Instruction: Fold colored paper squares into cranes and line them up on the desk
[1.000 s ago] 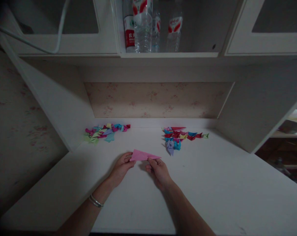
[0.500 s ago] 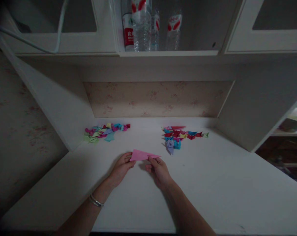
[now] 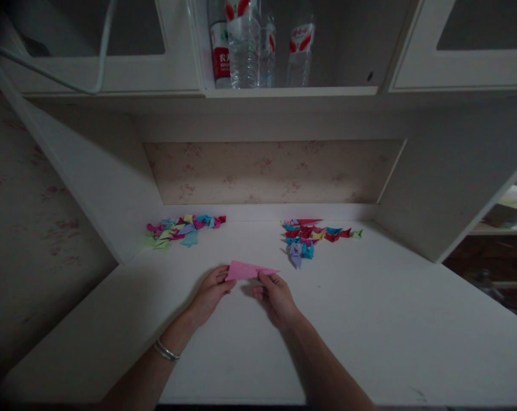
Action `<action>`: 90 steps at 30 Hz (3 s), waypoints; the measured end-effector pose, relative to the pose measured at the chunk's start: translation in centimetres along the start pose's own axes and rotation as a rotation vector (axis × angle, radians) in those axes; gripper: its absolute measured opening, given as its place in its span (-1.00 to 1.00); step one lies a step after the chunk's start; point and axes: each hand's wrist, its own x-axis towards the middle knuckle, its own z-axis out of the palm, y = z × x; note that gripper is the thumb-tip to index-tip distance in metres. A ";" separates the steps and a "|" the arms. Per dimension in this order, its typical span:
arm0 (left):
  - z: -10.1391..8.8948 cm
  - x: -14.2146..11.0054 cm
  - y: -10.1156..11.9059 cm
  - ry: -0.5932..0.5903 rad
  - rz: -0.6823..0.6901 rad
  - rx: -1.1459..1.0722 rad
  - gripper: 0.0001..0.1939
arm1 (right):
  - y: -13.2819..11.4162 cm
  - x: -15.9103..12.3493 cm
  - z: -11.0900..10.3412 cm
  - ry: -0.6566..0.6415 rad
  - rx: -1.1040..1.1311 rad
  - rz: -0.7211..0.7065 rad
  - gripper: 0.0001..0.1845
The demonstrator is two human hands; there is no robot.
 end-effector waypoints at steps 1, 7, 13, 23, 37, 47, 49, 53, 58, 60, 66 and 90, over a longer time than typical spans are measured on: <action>-0.1 0.0 -0.1 -0.003 0.004 0.003 -0.53 | 0.0 0.0 0.0 -0.001 -0.002 -0.003 -0.73; -0.2 0.3 -0.5 -0.008 0.021 0.005 -0.53 | 0.1 0.0 -0.1 -0.006 -0.017 0.000 -0.71; -0.2 0.3 -0.6 -0.014 0.032 0.021 -0.54 | 0.2 0.0 -0.1 -0.015 -0.027 -0.024 -0.69; -0.1 0.1 0.0 0.002 0.019 0.033 -0.60 | 0.1 0.1 -0.1 0.014 0.000 -0.015 -0.71; 0.2 0.0 0.1 -0.019 0.045 0.019 -0.66 | -0.4 -0.1 0.1 0.058 0.017 -0.095 -0.70; 0.1 -0.1 0.1 -0.030 0.055 0.019 -0.73 | -0.7 -0.1 -0.2 0.063 -0.009 -0.151 -0.67; 0.1 0.0 0.1 -0.023 0.040 0.022 -0.73 | -0.7 -0.1 -0.2 0.070 -0.023 -0.150 -0.65; 0.2 -0.1 0.2 -0.040 0.004 0.025 -0.77 | -0.6 -0.1 -0.4 0.085 -0.017 -0.142 -0.67; 0.2 0.0 0.5 -0.028 0.028 0.123 -0.78 | -0.8 0.8 -0.7 0.053 -0.001 -0.130 -0.73; 0.1 0.2 0.6 0.020 0.057 0.242 -0.77 | -1.2 1.6 -0.8 0.024 -0.039 -0.121 -0.72; -1.2 1.8 0.8 0.031 0.022 0.341 -0.70 | -2.8 4.1 -2.0 0.004 -0.203 -0.128 -0.62; 15.1 28.6 4.3 -0.153 0.070 0.581 -0.85 | -1.5 5.3 -3.3 -0.122 -0.519 -0.056 -0.52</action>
